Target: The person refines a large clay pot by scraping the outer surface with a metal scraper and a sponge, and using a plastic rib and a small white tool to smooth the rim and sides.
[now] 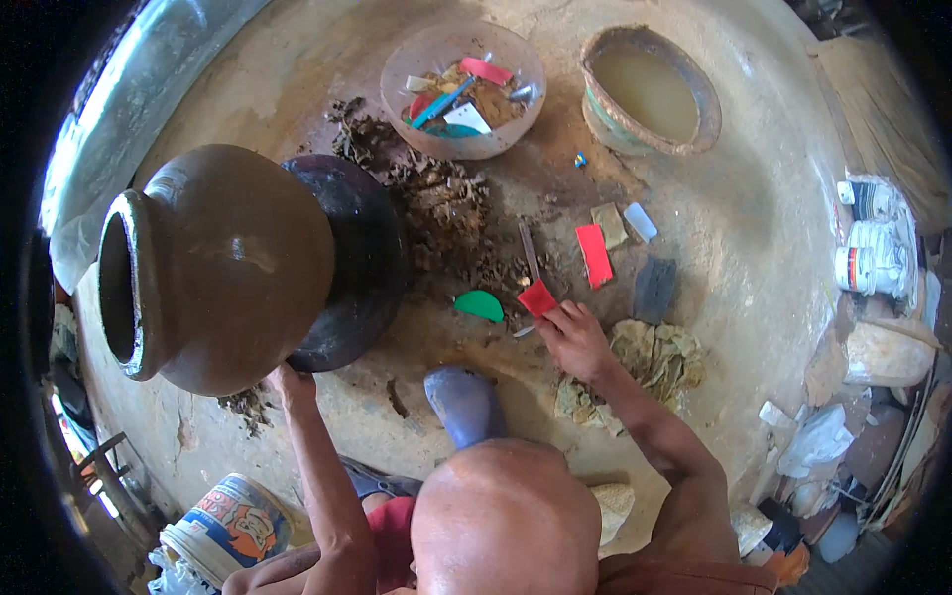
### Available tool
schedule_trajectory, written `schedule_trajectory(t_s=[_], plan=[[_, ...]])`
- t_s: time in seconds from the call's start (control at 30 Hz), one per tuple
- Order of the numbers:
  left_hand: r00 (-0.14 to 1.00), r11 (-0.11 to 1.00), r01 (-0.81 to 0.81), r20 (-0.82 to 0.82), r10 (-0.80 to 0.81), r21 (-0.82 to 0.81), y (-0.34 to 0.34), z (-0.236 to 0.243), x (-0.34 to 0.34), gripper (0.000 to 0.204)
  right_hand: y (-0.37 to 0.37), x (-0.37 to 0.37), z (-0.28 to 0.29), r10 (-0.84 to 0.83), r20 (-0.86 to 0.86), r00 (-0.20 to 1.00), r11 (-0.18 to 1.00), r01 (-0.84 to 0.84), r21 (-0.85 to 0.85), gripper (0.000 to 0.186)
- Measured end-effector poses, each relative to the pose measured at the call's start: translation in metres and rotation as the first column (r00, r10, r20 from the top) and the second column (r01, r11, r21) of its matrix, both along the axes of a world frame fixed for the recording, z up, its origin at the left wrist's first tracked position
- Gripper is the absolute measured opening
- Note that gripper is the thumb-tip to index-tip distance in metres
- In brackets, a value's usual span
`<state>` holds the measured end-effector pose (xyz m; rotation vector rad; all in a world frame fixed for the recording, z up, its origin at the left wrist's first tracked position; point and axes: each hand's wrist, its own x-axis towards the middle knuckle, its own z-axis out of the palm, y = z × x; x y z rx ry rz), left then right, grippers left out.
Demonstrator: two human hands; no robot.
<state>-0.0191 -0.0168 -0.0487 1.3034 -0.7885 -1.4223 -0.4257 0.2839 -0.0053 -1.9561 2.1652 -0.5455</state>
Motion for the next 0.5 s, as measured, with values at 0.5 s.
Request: schedule_trajectory(t_s=[0.5], plan=[[0.999, 0.997, -0.011, -0.05, 0.015, 0.079, 0.008, -0.023, 0.013, 0.05, -0.344, -0.159, 0.073, -0.314, -0.229, 0.922, 0.928, 0.349, 0.133, 0.015]])
